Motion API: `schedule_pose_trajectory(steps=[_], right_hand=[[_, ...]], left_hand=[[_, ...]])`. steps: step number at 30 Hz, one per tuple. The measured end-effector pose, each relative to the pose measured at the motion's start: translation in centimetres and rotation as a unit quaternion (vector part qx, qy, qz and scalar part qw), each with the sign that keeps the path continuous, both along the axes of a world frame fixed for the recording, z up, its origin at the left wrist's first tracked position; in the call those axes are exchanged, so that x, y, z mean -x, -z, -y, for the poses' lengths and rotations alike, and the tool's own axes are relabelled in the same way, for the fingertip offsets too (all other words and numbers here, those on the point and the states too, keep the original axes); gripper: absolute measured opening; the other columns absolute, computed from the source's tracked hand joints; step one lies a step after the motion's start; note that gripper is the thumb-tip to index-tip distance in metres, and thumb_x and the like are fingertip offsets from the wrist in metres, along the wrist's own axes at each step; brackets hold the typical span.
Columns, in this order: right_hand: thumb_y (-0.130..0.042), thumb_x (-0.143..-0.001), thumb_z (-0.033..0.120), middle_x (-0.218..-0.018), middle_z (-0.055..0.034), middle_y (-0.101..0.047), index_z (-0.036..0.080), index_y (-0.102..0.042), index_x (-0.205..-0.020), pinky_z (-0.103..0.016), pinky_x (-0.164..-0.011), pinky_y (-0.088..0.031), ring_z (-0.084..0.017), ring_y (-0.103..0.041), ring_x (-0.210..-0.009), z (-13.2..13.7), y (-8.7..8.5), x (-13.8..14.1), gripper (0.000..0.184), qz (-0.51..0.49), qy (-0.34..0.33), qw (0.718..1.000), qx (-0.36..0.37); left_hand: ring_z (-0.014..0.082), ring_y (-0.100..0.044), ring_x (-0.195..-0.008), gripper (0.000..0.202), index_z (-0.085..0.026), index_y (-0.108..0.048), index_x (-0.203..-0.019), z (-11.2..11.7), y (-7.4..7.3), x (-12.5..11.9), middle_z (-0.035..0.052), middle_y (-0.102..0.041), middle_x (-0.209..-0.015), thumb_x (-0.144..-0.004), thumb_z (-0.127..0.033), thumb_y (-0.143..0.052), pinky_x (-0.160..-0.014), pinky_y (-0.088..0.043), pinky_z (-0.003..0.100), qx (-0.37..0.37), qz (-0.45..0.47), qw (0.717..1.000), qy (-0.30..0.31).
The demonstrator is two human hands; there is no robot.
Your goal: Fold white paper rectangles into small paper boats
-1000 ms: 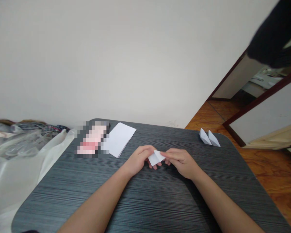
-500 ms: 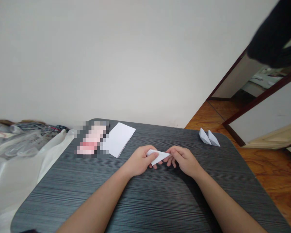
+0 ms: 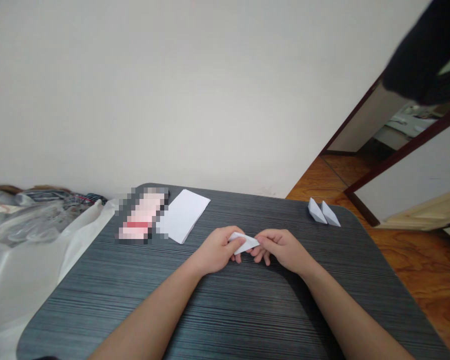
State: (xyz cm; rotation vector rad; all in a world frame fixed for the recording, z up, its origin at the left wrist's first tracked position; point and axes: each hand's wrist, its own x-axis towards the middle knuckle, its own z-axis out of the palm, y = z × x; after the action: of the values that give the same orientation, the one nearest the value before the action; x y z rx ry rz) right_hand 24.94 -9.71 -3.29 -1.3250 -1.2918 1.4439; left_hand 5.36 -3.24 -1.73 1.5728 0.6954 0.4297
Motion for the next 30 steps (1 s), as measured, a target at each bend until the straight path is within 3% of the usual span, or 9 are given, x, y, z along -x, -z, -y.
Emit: schedule_pose_trajectory(steps=[12, 22, 30], right_hand=[[-0.05, -0.086, 0.044, -0.069, -0.0078, -0.069, 0.011, -0.062, -0.086, -0.025, -0.048, -0.05, -0.015, -0.065, -0.057, 0.03, -0.01, -0.03, 0.035, -0.018, 0.007, 1.0, 0.011], [-0.049, -0.086, 0.045, -0.066, -0.0072, -0.069, 0.011, -0.06, -0.078, -0.023, -0.045, -0.048, -0.015, -0.065, -0.053, 0.01, 0.32, -0.22, 0.036, -0.003, -0.007, 1.0, 0.024], [-0.047, -0.088, 0.043, -0.066, -0.0069, -0.068, 0.012, -0.059, -0.078, -0.023, -0.045, -0.048, -0.014, -0.065, -0.054, 0.17, 0.22, -0.18, 0.035, 0.02, -0.01, 1.0, 0.003]], left_hand=[[0.0109, -0.052, -0.047, 0.026, -0.013, -0.059, -0.089, 0.0, 0.03, 0.09, -0.0005, -0.057, -0.053, -0.085, -0.034, -0.045, -0.048, -0.039, 0.02, 0.002, -0.019, 1.0, -0.004], [0.0092, -0.053, -0.049, 0.025, -0.014, -0.058, -0.09, 0.09, -0.33, 0.01, 0.004, -0.066, -0.075, -0.085, -0.034, -0.045, -0.049, -0.041, 0.021, 0.0, -0.004, 1.0, -0.002], [0.0097, -0.053, -0.049, 0.026, -0.014, -0.059, -0.091, -0.02, 0.24, 0.08, 0.0035, -0.065, -0.07, -0.085, -0.035, -0.044, -0.048, -0.04, 0.02, -0.003, -0.012, 1.0, 0.002]])
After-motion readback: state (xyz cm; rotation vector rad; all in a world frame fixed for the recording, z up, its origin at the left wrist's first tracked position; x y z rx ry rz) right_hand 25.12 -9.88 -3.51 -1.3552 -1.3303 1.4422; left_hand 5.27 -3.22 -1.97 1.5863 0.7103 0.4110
